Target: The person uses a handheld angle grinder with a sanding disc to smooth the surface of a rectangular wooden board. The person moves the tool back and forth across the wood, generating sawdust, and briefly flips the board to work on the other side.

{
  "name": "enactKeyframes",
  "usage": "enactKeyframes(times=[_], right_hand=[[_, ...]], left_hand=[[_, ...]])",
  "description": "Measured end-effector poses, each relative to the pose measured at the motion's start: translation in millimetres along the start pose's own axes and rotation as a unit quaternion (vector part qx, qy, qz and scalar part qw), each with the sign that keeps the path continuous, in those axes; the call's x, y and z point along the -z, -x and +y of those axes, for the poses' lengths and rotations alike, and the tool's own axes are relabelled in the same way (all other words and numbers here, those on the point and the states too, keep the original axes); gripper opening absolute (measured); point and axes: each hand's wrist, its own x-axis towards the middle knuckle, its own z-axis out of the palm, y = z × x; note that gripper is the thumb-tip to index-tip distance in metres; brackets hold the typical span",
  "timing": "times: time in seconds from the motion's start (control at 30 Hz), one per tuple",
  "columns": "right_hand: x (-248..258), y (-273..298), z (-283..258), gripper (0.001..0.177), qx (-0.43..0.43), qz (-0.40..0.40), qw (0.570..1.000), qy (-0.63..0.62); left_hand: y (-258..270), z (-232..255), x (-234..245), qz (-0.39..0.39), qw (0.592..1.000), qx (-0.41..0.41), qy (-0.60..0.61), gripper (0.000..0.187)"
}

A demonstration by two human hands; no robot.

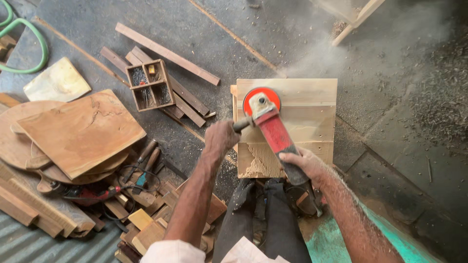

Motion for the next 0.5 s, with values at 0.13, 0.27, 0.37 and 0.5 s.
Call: enactKeyframes(times=[0.13,0.27,0.37,0.5], right_hand=[[-10.5,-15.6,-12.4,0.054,-0.01,-0.008,1.0,0.022],[-6.3,-23.1,-7.4,0.052,0.01,0.001,1.0,0.027],[16.6,-9.1,8.5,0.049,0.005,0.013,1.0,0.002],[70.9,25.1,30.2,0.043,-0.044,0.053,0.997,-0.046]], left_hand=[[-7.0,-6.5,22.2,-0.007,0.999,0.032,0.031,0.02],[-11.0,-10.1,31.5,0.115,0.992,-0.044,-0.023,0.024],[-15.8,12.2,8.7,-0.055,0.998,0.02,-0.025,0.022],[-18.5,71.9,-44.3,0.04,0.994,-0.103,0.005,0.018]])
